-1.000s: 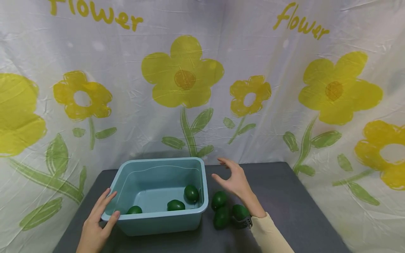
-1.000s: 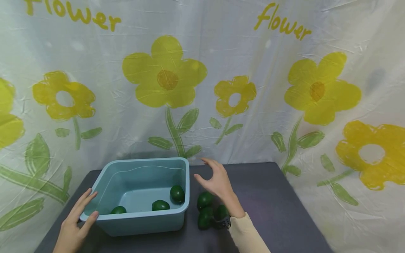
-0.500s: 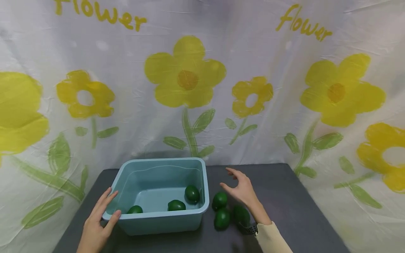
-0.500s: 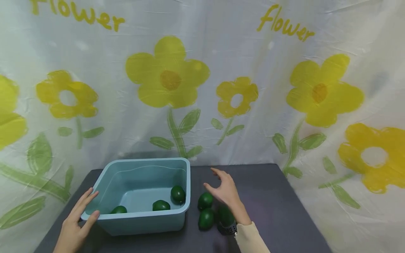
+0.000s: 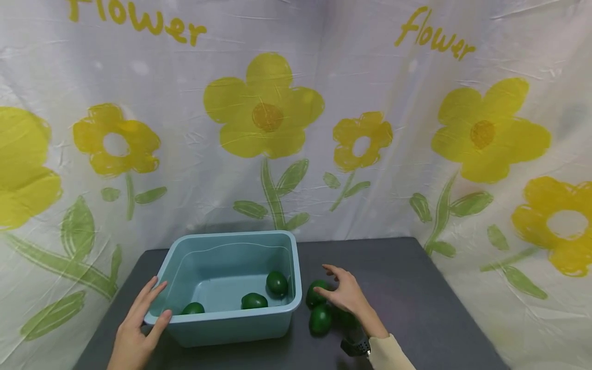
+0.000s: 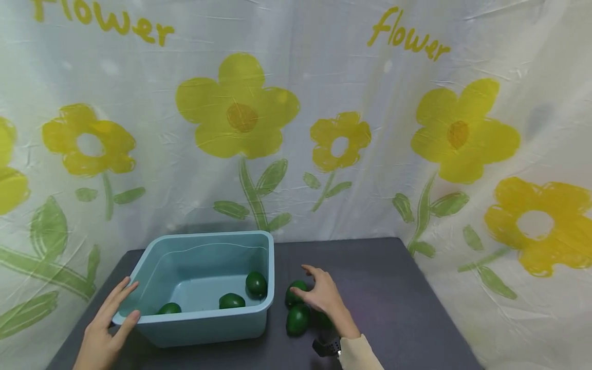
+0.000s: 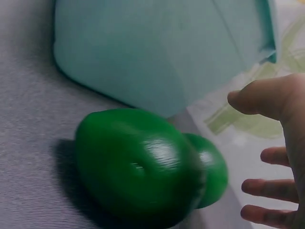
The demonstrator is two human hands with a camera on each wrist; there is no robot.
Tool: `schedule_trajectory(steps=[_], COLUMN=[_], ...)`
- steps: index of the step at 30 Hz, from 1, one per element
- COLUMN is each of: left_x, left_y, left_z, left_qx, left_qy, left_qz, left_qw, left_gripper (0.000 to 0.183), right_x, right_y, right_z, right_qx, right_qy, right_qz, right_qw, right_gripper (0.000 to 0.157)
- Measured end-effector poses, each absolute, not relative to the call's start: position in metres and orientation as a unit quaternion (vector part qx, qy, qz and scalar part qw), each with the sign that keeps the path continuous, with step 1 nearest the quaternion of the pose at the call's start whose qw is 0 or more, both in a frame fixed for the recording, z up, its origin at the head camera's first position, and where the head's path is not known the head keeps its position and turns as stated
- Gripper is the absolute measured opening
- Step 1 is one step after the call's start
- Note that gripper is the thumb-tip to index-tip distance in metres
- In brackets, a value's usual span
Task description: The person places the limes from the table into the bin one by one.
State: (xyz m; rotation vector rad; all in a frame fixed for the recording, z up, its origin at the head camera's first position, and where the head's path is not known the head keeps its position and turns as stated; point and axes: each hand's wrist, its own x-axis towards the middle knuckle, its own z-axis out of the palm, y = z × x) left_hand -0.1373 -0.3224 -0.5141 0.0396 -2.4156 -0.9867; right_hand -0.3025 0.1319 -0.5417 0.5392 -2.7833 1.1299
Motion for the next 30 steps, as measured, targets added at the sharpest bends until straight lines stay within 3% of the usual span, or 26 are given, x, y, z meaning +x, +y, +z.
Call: schedule_trajectory(steps=[8, 30], left_x=[-0.138, -0.138], left_y=[-0.321, -0.322], left_z=[-0.511, -0.512], left_qx=[0.02, 0.025], left_qy=[-0.895, -0.896], left_qz=[-0.367, -0.37], left_qw=[0.253, 0.244], left_gripper=[0.06, 0.061], right_x=[-0.298, -0.302], right_y=[0.129, 0.122], right_z=[-0.552, -0.558], right_qx=[0.187, 0.162], right_qy=[-0.914, -0.94], right_qz=[0.36, 0.302], right_qw=[0.015, 0.003], right_gripper=[0.076, 0.072])
